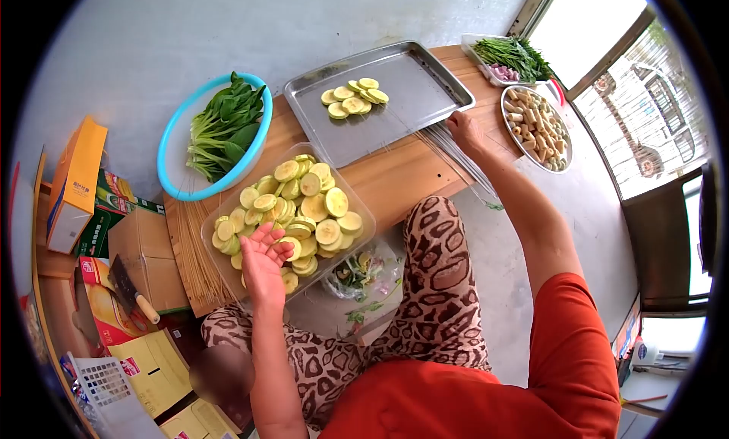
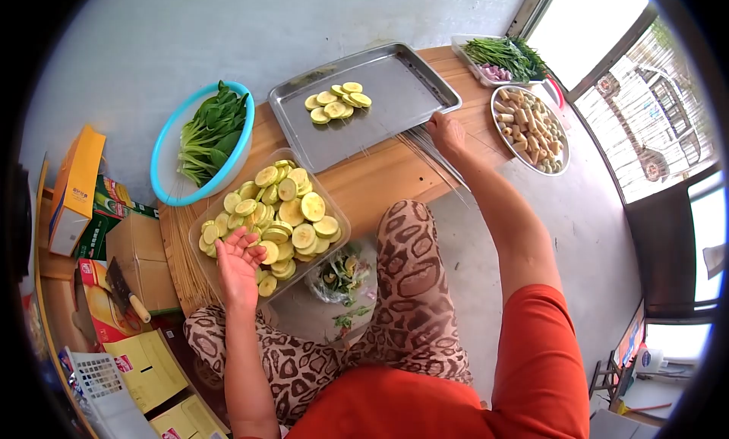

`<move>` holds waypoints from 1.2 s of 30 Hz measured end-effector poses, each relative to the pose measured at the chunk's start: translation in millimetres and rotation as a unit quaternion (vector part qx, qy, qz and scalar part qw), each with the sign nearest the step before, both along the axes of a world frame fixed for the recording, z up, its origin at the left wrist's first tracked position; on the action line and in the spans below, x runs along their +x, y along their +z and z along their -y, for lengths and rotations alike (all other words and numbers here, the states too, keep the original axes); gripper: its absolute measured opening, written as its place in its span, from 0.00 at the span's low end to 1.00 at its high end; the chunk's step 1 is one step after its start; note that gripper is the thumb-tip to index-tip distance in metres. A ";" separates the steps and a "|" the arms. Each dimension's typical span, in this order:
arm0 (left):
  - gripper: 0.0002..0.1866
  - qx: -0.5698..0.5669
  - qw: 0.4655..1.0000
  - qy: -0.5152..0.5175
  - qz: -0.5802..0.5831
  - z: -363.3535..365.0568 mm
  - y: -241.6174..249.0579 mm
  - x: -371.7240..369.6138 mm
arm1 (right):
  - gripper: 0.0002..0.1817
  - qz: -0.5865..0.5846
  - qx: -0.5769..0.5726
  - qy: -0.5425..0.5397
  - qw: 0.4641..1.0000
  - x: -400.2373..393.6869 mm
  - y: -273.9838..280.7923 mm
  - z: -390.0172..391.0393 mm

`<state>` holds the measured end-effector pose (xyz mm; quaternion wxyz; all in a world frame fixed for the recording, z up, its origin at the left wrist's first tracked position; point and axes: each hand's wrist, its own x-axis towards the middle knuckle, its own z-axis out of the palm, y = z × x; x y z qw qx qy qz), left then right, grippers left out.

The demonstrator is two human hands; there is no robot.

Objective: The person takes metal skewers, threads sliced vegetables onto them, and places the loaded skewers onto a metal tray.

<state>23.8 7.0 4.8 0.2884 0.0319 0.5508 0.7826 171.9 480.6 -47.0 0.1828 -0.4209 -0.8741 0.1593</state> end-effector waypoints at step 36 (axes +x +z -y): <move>0.30 -0.091 0.995 0.012 -0.032 6.4 -23.7 -0.7 | 0.11 0.236 0.026 -0.021 0.971 86.4 -37.3 37.7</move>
